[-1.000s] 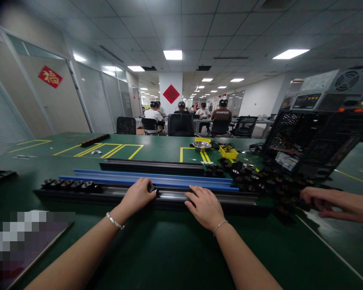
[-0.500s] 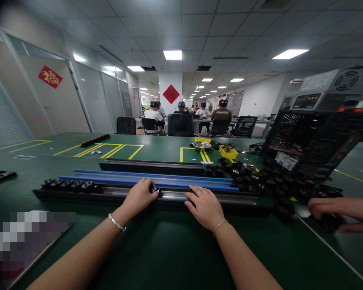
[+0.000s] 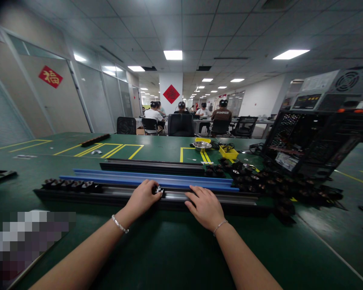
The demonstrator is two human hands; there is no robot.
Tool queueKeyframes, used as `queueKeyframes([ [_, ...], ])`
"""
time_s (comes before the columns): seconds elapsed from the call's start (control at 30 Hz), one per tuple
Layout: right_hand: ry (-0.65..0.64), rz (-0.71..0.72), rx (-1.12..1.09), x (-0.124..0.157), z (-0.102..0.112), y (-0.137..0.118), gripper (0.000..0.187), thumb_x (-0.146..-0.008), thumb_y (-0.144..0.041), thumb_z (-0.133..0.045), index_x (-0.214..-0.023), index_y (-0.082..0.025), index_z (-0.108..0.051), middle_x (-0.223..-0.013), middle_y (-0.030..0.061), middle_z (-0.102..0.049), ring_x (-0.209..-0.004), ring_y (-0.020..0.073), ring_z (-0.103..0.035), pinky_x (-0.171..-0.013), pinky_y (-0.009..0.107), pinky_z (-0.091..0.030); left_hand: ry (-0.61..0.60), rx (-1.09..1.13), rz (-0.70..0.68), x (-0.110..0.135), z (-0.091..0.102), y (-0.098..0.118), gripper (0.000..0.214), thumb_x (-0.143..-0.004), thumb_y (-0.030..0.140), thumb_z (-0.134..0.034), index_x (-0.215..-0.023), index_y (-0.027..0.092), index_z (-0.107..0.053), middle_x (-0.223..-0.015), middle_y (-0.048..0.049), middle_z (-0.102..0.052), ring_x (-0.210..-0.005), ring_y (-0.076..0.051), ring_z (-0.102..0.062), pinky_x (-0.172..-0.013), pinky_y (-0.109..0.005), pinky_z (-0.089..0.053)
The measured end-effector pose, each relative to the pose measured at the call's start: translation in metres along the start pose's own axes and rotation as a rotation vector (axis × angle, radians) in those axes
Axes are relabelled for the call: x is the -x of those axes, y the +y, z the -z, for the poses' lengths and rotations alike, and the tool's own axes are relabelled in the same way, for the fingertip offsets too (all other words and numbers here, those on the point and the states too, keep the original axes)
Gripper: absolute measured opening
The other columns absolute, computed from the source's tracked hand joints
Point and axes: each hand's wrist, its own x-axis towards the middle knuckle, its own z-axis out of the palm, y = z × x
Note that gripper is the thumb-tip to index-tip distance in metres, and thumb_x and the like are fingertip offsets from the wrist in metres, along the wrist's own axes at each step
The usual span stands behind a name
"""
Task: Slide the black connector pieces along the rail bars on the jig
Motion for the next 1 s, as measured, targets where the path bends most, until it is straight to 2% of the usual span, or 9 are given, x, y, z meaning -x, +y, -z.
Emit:
queueKeyframes([
  [1.0,0.003,-0.001,0.008,0.0,0.001,-0.001,0.04,-0.088,-0.043,-0.034,-0.115,-0.028,-0.059,-0.129,0.0052,-0.052,-0.116,0.0219,-0.045,-0.095,0.042,-0.035,0.02,0.118,-0.086,0.0,-0.011,-0.004,0.034,-0.073,0.033,-0.066,-0.103,0.018,-0.06,-0.096,-0.006,-0.06,-0.091,-0.021,-0.057,-0.083,-0.033,-0.044],
])
